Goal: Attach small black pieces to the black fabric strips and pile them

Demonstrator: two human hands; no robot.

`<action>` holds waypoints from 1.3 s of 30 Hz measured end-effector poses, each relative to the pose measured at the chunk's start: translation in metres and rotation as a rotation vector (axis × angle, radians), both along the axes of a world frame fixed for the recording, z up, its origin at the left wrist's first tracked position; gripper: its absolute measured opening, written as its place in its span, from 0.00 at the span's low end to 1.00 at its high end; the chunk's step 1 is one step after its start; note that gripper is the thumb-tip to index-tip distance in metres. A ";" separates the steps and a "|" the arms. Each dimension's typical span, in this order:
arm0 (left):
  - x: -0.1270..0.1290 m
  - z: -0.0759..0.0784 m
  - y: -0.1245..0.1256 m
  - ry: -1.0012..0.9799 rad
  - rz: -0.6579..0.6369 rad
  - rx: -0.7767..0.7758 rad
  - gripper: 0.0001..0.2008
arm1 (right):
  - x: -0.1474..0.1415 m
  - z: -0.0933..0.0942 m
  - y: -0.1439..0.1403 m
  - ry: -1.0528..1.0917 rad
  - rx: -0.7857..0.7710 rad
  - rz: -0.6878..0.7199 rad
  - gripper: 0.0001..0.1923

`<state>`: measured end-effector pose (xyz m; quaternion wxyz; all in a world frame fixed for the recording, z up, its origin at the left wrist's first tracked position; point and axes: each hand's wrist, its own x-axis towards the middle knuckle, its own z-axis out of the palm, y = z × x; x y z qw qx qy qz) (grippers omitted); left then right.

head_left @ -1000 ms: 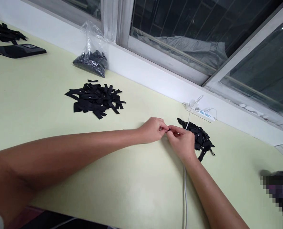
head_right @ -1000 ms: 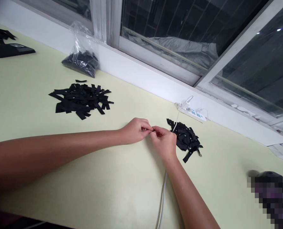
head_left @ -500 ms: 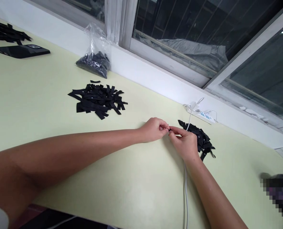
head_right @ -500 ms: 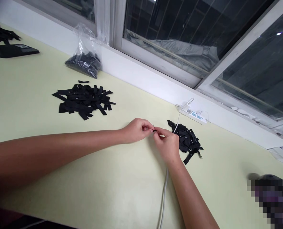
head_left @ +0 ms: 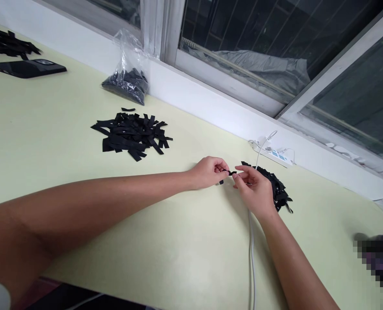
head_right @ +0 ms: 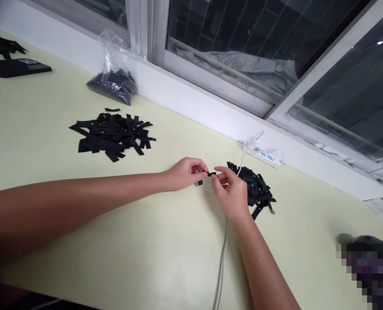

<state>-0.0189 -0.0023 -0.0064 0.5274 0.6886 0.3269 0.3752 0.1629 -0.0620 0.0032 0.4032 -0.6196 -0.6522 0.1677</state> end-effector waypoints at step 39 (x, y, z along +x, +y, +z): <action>-0.002 -0.010 0.005 0.312 0.082 0.360 0.09 | 0.001 0.000 0.003 0.091 -0.055 -0.161 0.19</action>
